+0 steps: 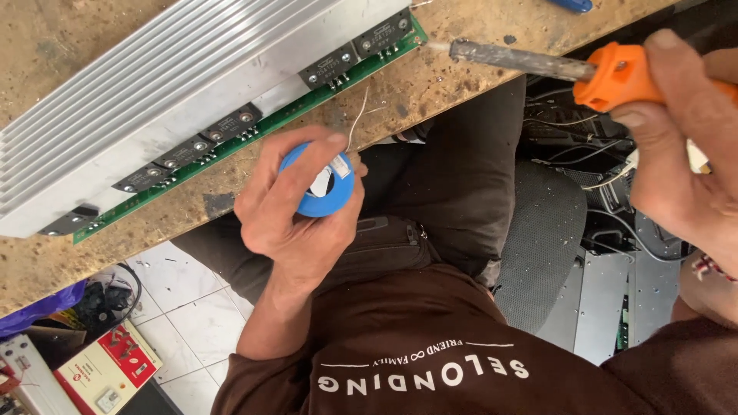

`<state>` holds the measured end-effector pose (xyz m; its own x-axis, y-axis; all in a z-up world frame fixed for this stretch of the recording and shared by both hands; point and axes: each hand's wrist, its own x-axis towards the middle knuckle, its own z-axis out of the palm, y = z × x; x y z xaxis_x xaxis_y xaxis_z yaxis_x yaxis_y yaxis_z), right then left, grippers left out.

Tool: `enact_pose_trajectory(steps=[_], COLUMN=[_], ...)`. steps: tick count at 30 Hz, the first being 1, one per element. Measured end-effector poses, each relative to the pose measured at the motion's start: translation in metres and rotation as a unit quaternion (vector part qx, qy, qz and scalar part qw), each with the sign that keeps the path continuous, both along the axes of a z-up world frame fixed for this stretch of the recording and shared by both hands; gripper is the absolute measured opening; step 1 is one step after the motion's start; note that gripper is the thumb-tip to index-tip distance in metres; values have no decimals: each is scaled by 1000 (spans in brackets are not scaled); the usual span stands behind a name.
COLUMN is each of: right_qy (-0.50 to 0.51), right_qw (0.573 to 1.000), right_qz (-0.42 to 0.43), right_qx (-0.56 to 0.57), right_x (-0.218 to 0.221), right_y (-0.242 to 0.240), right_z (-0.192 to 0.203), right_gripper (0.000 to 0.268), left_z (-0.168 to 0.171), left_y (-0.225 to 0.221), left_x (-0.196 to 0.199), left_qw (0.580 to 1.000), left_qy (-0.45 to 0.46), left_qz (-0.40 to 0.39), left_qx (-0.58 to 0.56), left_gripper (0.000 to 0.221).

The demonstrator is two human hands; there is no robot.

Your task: Soldering electronic components onto a printed circuit board attached to a large heatsink at a repair bench.

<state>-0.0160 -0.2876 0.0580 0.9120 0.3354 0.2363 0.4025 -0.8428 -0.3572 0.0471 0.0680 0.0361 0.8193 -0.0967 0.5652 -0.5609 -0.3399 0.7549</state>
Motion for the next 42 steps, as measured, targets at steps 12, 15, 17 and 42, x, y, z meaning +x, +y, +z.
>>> enact_pose_trajectory(steps=[12, 15, 17, 42], right_qy=[-49, -48, -54, -65], right_qw=[994, 990, 991, 987], right_qz=[41, 37, 42, 52], right_qx=[-84, -130, -113, -141], right_x=[16, 18, 20, 26], right_y=[6, 10, 9, 12], right_z=[16, 23, 19, 30], right_gripper=[49, 45, 43, 40], left_z=[-9, -9, -7, -4], left_y=[-30, -32, -32, -34], left_x=[19, 20, 19, 24], left_qw=[999, 999, 999, 999], left_qy=[2, 1, 7, 15], left_qz=[33, 32, 34, 38], left_qx=[11, 10, 1, 25], left_gripper=[36, 35, 34, 33])
